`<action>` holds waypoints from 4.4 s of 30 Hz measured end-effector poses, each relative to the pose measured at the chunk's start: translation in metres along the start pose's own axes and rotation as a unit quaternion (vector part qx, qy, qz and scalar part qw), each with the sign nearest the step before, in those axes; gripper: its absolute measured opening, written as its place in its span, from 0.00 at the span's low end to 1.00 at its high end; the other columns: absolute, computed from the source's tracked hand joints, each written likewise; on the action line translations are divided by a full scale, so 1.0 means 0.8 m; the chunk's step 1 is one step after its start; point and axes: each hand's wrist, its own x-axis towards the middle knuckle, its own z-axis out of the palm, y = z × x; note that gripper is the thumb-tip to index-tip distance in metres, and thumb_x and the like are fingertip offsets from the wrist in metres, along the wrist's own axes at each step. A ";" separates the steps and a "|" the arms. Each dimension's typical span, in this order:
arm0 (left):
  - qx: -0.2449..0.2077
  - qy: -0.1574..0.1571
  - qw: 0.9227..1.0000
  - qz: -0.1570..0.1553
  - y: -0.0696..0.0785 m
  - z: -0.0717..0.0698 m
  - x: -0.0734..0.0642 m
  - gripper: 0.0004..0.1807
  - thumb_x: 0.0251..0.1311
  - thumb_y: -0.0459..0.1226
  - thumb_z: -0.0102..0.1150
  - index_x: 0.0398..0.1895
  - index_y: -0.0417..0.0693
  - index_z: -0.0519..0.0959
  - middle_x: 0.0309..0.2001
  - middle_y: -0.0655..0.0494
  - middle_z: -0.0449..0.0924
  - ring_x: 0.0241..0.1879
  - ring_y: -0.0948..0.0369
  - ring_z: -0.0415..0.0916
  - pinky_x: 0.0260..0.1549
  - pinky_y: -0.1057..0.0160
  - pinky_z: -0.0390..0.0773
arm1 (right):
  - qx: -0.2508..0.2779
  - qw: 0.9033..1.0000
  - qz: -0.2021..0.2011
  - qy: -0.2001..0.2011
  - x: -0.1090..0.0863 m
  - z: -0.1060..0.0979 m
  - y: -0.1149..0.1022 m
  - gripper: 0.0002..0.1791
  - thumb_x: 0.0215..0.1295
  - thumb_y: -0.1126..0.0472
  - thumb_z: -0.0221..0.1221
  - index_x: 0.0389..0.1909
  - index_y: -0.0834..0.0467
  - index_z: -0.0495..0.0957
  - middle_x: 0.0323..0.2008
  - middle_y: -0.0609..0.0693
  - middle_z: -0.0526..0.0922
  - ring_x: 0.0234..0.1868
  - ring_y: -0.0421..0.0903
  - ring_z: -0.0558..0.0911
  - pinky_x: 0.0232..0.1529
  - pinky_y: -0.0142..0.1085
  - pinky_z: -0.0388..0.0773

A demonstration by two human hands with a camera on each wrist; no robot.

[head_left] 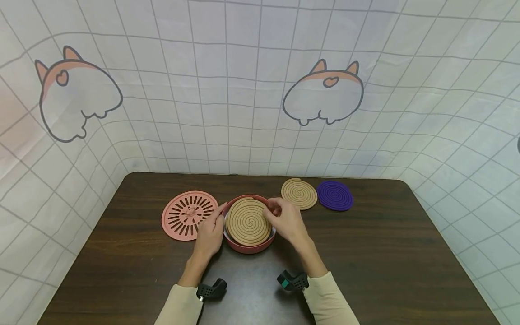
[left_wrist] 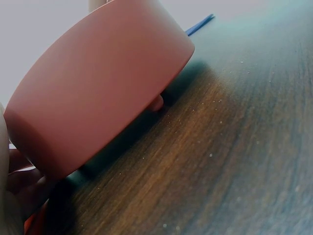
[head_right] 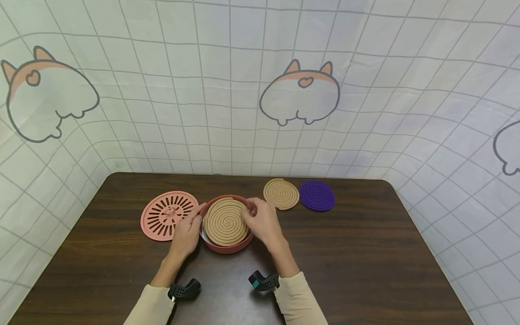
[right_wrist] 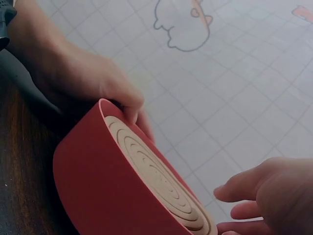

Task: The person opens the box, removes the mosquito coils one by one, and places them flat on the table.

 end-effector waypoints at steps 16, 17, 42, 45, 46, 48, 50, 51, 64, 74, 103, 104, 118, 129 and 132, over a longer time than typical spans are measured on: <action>-0.002 0.011 1.000 0.011 -0.001 0.000 0.000 0.24 0.75 0.37 0.38 0.68 0.52 0.75 0.17 0.59 0.61 0.14 0.68 0.52 0.17 0.67 0.59 | -0.020 0.999 -0.010 -0.038 -0.003 0.003 -0.007 0.19 0.65 0.57 0.62 0.55 0.59 0.83 0.45 0.52 0.88 0.35 0.47 0.74 0.42 0.38 0.68; -0.002 0.010 1.000 0.012 -0.002 0.000 0.000 0.24 0.75 0.37 0.38 0.68 0.52 0.75 0.17 0.59 0.61 0.13 0.68 0.52 0.17 0.67 0.59 | -0.017 0.999 -0.011 -0.039 -0.003 0.003 -0.007 0.19 0.65 0.58 0.62 0.54 0.59 0.83 0.45 0.52 0.88 0.36 0.48 0.76 0.42 0.38 0.69; 0.007 0.003 1.000 0.009 -0.001 0.001 0.001 0.24 0.75 0.37 0.38 0.68 0.51 0.75 0.15 0.59 0.61 0.12 0.67 0.53 0.17 0.66 0.60 | 0.155 0.972 0.009 -0.176 0.001 -0.020 0.000 0.13 0.68 0.66 0.60 0.51 0.61 0.84 0.44 0.59 0.86 0.28 0.45 0.85 0.31 0.40 0.84; 0.008 0.006 1.000 0.011 -0.001 0.001 0.001 0.24 0.75 0.37 0.38 0.68 0.51 0.75 0.14 0.59 0.61 0.12 0.66 0.52 0.16 0.66 0.59 | 0.165 0.967 0.013 -0.193 0.001 -0.022 0.000 0.13 0.68 0.66 0.60 0.52 0.62 0.84 0.44 0.60 0.85 0.26 0.45 0.85 0.31 0.41 0.85; 0.009 0.006 1.000 0.012 -0.001 0.001 0.001 0.24 0.75 0.37 0.38 0.68 0.51 0.75 0.14 0.59 0.61 0.12 0.66 0.52 0.17 0.66 0.59 | 0.166 0.967 0.013 -0.195 0.001 -0.023 0.000 0.13 0.68 0.66 0.61 0.52 0.62 0.84 0.44 0.60 0.85 0.26 0.45 0.85 0.31 0.40 0.85; 0.009 0.007 1.000 0.012 -0.002 0.001 0.001 0.24 0.75 0.37 0.38 0.68 0.52 0.75 0.14 0.60 0.60 0.12 0.66 0.52 0.17 0.66 0.60 | 0.164 0.967 0.010 -0.195 0.002 -0.023 0.001 0.13 0.68 0.66 0.61 0.51 0.62 0.84 0.44 0.59 0.85 0.26 0.46 0.85 0.31 0.40 0.85; 0.009 0.006 1.000 0.012 -0.002 0.001 0.001 0.24 0.75 0.37 0.38 0.68 0.52 0.75 0.14 0.60 0.60 0.12 0.66 0.52 0.17 0.66 0.60 | 0.159 0.969 0.006 -0.190 0.002 -0.022 0.001 0.12 0.67 0.65 0.62 0.50 0.61 0.85 0.43 0.59 0.86 0.25 0.47 0.85 0.30 0.40 0.85; 0.009 0.005 1.000 0.010 -0.002 0.001 0.001 0.24 0.75 0.38 0.38 0.68 0.52 0.75 0.14 0.60 0.60 0.12 0.66 0.52 0.17 0.66 0.60 | 0.157 0.970 0.003 -0.188 0.002 -0.022 0.001 0.12 0.67 0.65 0.62 0.49 0.61 0.85 0.42 0.59 0.86 0.25 0.47 0.86 0.31 0.40 0.85; 0.008 0.005 1.000 0.013 0.000 0.000 0.000 0.23 0.75 0.37 0.38 0.68 0.52 0.75 0.14 0.60 0.59 0.13 0.66 0.51 0.17 0.66 0.59 | 0.174 0.970 -0.012 -0.170 0.002 -0.032 0.003 0.13 0.68 0.64 0.61 0.50 0.64 0.84 0.44 0.63 0.87 0.29 0.50 0.87 0.36 0.52 0.84; 0.008 0.013 1.000 0.019 -0.001 0.001 0.000 0.23 0.75 0.37 0.38 0.67 0.50 0.76 0.14 0.60 0.59 0.12 0.68 0.50 0.15 0.67 0.58 | 0.194 0.969 -0.009 -0.152 0.005 -0.046 0.013 0.13 0.67 0.66 0.61 0.50 0.66 0.84 0.45 0.64 0.86 0.30 0.41 0.85 0.37 0.52 0.84; 0.001 -0.009 1.000 -0.014 0.002 0.002 0.002 0.24 0.76 0.39 0.37 0.70 0.51 0.73 0.17 0.57 0.62 0.13 0.66 0.52 0.17 0.66 0.60 | 0.211 0.976 0.038 -0.029 0.005 -0.104 0.054 0.15 0.68 0.67 0.61 0.53 0.67 0.83 0.53 0.66 0.83 0.36 0.38 0.87 0.35 0.40 0.86; 0.002 -0.008 1.000 -0.013 0.002 0.002 0.002 0.24 0.76 0.39 0.37 0.70 0.52 0.73 0.18 0.57 0.62 0.13 0.66 0.52 0.18 0.65 0.60 | 0.212 0.976 0.038 -0.027 0.005 -0.105 0.055 0.15 0.68 0.67 0.61 0.53 0.67 0.82 0.53 0.67 0.83 0.36 0.38 0.87 0.36 0.41 0.86; 0.001 0.009 1.000 0.013 -0.003 0.002 0.001 0.23 0.75 0.38 0.38 0.68 0.52 0.75 0.14 0.61 0.59 0.12 0.69 0.50 0.15 0.66 0.58 | 0.212 0.976 0.047 0.012 0.003 -0.120 0.070 0.16 0.69 0.64 0.61 0.53 0.69 0.82 0.49 0.69 0.82 0.34 0.38 0.86 0.35 0.38 0.86; 0.007 0.004 1.000 0.000 -0.001 0.001 0.000 0.23 0.75 0.39 0.38 0.68 0.55 0.75 0.14 0.60 0.58 0.13 0.67 0.51 0.17 0.66 0.60 | 0.220 0.971 0.066 0.060 0.001 -0.130 0.082 0.16 0.69 0.65 0.61 0.53 0.70 0.81 0.50 0.69 0.81 0.32 0.37 0.85 0.37 0.40 0.86; 0.006 0.004 1.000 -0.001 0.000 0.001 0.000 0.23 0.75 0.38 0.39 0.68 0.55 0.75 0.15 0.60 0.59 0.13 0.68 0.52 0.19 0.65 0.61 | 0.219 0.970 0.075 0.079 0.001 -0.133 0.084 0.16 0.69 0.65 0.61 0.53 0.70 0.81 0.51 0.68 0.82 0.32 0.36 0.86 0.36 0.37 0.85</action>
